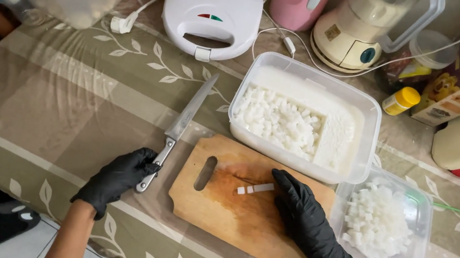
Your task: Cutting agar agar strips into small cubes on a cutting board and transferring them into a plastic container.
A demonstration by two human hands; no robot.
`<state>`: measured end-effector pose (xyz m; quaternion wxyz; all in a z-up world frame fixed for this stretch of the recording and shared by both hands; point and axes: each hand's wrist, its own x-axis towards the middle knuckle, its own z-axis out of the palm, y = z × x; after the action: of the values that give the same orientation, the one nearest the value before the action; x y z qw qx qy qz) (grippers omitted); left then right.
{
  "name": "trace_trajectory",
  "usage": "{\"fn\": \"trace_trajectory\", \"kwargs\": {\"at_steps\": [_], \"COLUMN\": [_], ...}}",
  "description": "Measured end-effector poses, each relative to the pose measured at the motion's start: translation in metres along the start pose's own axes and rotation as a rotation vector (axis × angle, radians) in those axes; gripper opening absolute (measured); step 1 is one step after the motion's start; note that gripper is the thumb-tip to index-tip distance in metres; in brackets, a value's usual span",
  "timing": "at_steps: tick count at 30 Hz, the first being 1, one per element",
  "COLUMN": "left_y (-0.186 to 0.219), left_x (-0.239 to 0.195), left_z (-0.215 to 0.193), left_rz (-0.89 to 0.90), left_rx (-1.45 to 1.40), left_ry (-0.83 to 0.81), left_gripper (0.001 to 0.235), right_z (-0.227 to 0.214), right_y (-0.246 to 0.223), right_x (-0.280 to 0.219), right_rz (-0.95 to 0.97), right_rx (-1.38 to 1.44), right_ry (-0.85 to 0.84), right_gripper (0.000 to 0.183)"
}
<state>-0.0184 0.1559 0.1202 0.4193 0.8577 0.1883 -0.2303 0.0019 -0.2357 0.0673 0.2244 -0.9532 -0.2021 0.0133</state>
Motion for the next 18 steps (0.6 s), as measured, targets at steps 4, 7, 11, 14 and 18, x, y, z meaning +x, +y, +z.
{"fn": "trace_trajectory", "kwargs": {"at_steps": [4,7,11,14,18], "left_y": [0.014,0.012,-0.010,-0.019,-0.018], "left_x": [-0.012,-0.006,0.021,0.032,0.036], "left_z": [-0.004,-0.004,0.000,0.002,0.005], "left_rz": [0.002,0.011,0.070,0.104,0.192], "left_rx": [0.059,0.155,0.220,0.332,0.426], "left_ry": [-0.015,-0.051,-0.057,-0.077,-0.048], "left_gripper": [0.041,0.043,0.038,0.036,0.033], "right_z": [0.003,-0.006,0.006,0.019,0.030], "right_y": [0.007,-0.007,-0.016,-0.019,-0.020], "right_x": [-0.002,-0.007,-0.011,-0.014,-0.016], "right_rz": [0.021,0.070,0.190,0.309,0.216], "right_rx": [-0.030,0.027,-0.002,-0.035,-0.031], "right_ry": [-0.013,-0.004,0.027,0.010,0.117], "right_gripper": [0.068,0.066,0.069,0.071,0.068]}}
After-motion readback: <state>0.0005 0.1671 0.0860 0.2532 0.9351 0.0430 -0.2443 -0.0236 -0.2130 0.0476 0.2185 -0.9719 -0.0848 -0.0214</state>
